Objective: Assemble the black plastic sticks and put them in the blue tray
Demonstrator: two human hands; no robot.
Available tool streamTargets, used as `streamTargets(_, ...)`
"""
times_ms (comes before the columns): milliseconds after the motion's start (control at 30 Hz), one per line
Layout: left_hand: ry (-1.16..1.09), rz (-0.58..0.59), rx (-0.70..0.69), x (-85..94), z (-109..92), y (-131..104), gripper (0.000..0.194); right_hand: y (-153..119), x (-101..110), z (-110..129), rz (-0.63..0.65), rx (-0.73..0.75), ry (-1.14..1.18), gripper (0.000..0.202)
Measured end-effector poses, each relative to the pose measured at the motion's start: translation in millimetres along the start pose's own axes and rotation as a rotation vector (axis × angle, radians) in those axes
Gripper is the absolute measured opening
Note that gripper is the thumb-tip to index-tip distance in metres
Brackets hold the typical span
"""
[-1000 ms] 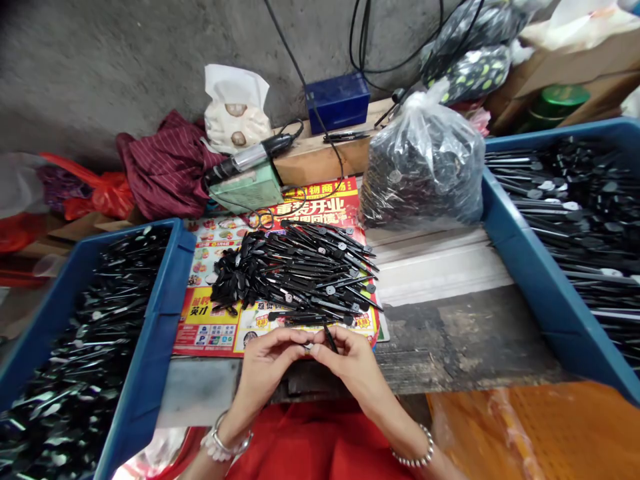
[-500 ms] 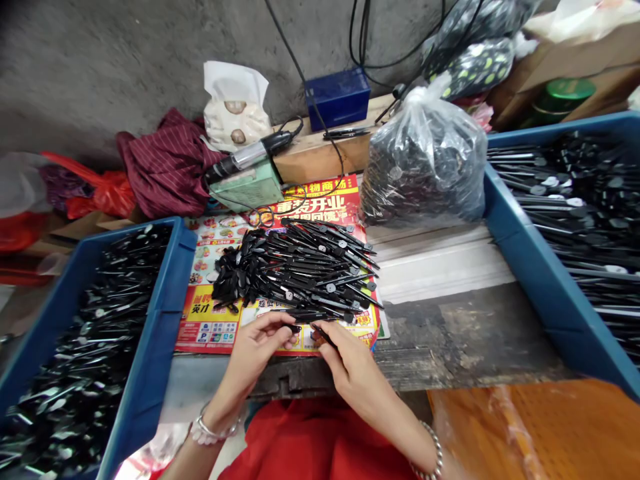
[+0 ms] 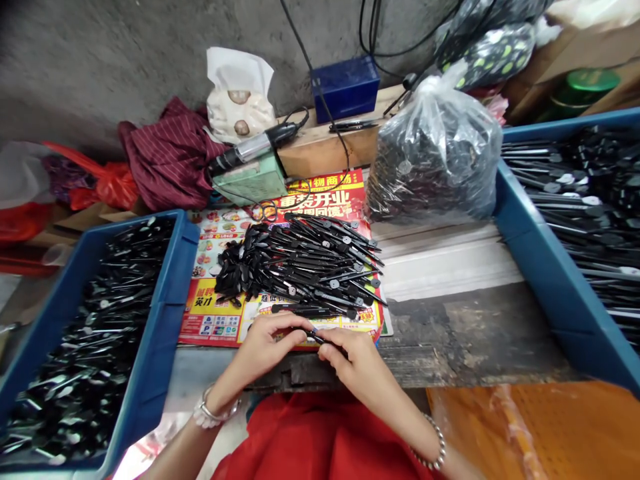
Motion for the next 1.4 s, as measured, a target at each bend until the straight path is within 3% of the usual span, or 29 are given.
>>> streamTargets(200, -0.064, 0.052, 0.029, -6.8, 3.0, -4.6, 0.025, 0.8, -0.5, 3.0, 0.035, -0.007, 0.007, 0.026)
streamTargets(433, -0.12, -0.058, 0.082, -4.9, 12.9, -7.8, 0.017, 1.4, 2.2, -0.1, 0.009, -0.001, -0.138, 0.034)
streamTargets(600, -0.094, 0.097, 0.025, -10.9, 6.4, -5.8, 0.017, 0.9, -4.5, -5.5, 0.093, -0.011, -0.093, 0.029)
streamTargets(700, -0.082, 0.161, 0.033, -13.6, 5.5, -6.9, 0.022, 1.9, -5.0, -8.4, 0.125, -0.032, -0.043, 0.029)
streamTargets(833, -0.07, 0.083, 0.009, -11.6, 5.5, -7.6, 0.019, 3.2, -4.1, -7.8, 0.156, -0.046, 0.04, 0.034)
streamTargets(1067, -0.174, 0.022, -0.005, -14.2, 9.1, -13.3, 0.022, -1.7, -19.1, -14.6, 0.371, -0.298, 0.401, 0.048)
streamTargets(1267, -0.06, -0.004, -0.074, -13.1, 7.7, -15.6, 0.019, 0.0, -14.0, -13.6, 0.265, -0.264, 0.278, 0.044)
streamTargets(1400, -0.029, -0.005, -0.088, -11.9, 5.1, -15.9, 0.018, -2.1, -3.1, -3.9, 0.059, -0.067, 0.0, 0.033)
Point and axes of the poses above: each hand's wrist, its own y-axis towards the middle knuckle, its own x-axis out of the back of the hand, z = x × y, the point moved 7 cm from there along y, towards the middle knuckle, and after that the axes turned 12 degrees about -x, right-handed, at the moved point
